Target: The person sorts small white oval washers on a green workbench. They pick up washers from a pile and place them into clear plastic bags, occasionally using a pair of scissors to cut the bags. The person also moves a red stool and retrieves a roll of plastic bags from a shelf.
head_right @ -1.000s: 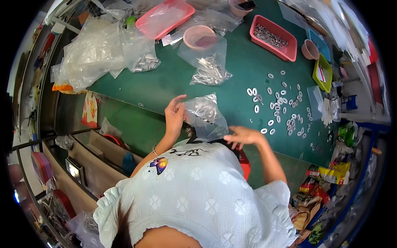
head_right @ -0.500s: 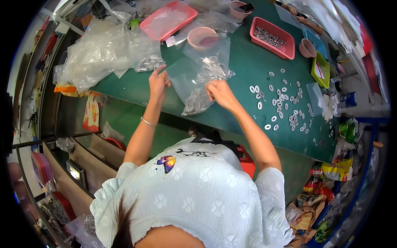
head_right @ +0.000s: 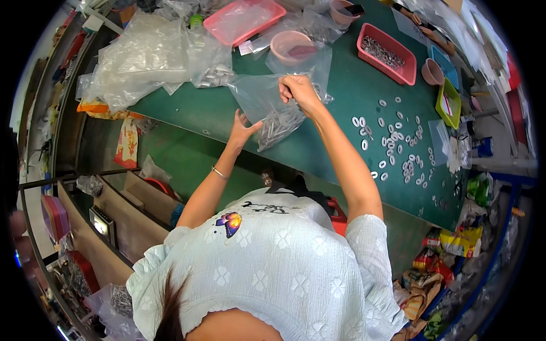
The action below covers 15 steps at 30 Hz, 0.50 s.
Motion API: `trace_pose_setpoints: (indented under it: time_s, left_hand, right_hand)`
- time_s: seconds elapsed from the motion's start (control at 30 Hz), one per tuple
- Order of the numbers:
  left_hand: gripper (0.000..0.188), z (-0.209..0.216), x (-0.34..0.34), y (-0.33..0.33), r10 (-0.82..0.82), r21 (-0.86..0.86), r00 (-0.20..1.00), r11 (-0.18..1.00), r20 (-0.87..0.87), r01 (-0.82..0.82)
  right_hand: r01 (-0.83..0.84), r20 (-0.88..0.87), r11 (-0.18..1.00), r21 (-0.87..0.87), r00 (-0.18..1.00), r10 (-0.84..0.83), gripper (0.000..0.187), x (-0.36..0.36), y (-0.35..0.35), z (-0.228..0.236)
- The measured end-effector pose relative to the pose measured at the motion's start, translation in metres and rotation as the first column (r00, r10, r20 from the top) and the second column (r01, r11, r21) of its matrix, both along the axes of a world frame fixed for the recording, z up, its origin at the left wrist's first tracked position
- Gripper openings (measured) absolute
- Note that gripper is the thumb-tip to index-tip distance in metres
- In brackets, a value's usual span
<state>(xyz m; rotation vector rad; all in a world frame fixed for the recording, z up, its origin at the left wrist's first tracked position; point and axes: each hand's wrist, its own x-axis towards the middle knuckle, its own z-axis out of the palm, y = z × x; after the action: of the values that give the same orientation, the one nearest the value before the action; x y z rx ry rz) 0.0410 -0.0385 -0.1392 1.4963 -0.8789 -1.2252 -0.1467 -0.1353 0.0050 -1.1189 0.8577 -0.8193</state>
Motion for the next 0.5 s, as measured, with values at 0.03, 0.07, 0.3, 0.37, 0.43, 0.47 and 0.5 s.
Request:
trace_pose_setpoints:
  time_s: [0.03, 0.07, 0.3, 0.37, 0.43, 0.47, 0.5]
  left_hand:
    - [0.117, -0.002, -0.005, -0.006, -0.006, -0.050, 1.000, 0.999, -0.003, 0.006]
    - [0.119, -0.004, -0.009, -0.010, -0.013, -0.099, 1.000, 0.995, -0.006, 0.012]
    - [0.025, 0.004, -0.026, -0.044, 0.056, -0.190, 0.998, 0.981, 0.023, -0.051]
    - [0.026, -0.007, -0.023, -0.043, 0.112, -0.085, 0.985, 0.989, -0.130, -0.123]
    - [0.026, -0.012, -0.021, -0.043, 0.176, -0.017, 0.948, 0.982, -0.264, -0.187]
    - [0.027, -0.011, -0.023, -0.043, 0.197, -0.007, 0.924, 0.978, -0.327, -0.211]
    - [0.027, -0.010, -0.025, -0.042, 0.220, 0.008, 0.895, 0.972, -0.388, -0.235]
  right_hand:
    - [-0.013, -0.003, 1.000, 0.016, 1.000, 0.013, 0.025, -0.001, 0.002, 0.003]
    - [-0.020, -0.015, 1.000, 0.010, 1.000, 0.020, 0.025, -0.003, 0.004, 0.004]
    - [-0.019, -0.105, 1.000, -0.009, 0.994, 0.018, 0.017, -0.037, 0.014, -0.015]
    - [0.068, -0.169, 0.990, -0.122, 0.982, -0.088, 0.029, -0.048, 0.022, -0.030]
    - [0.188, -0.260, 0.903, -0.385, 0.917, -0.301, 0.055, -0.051, 0.038, -0.052]
    - [0.147, -0.335, 0.894, -0.423, 0.891, -0.305, 0.063, -0.051, 0.044, -0.075]
    - [0.102, -0.409, 0.885, -0.455, 0.859, -0.309, 0.072, -0.050, 0.050, -0.103]
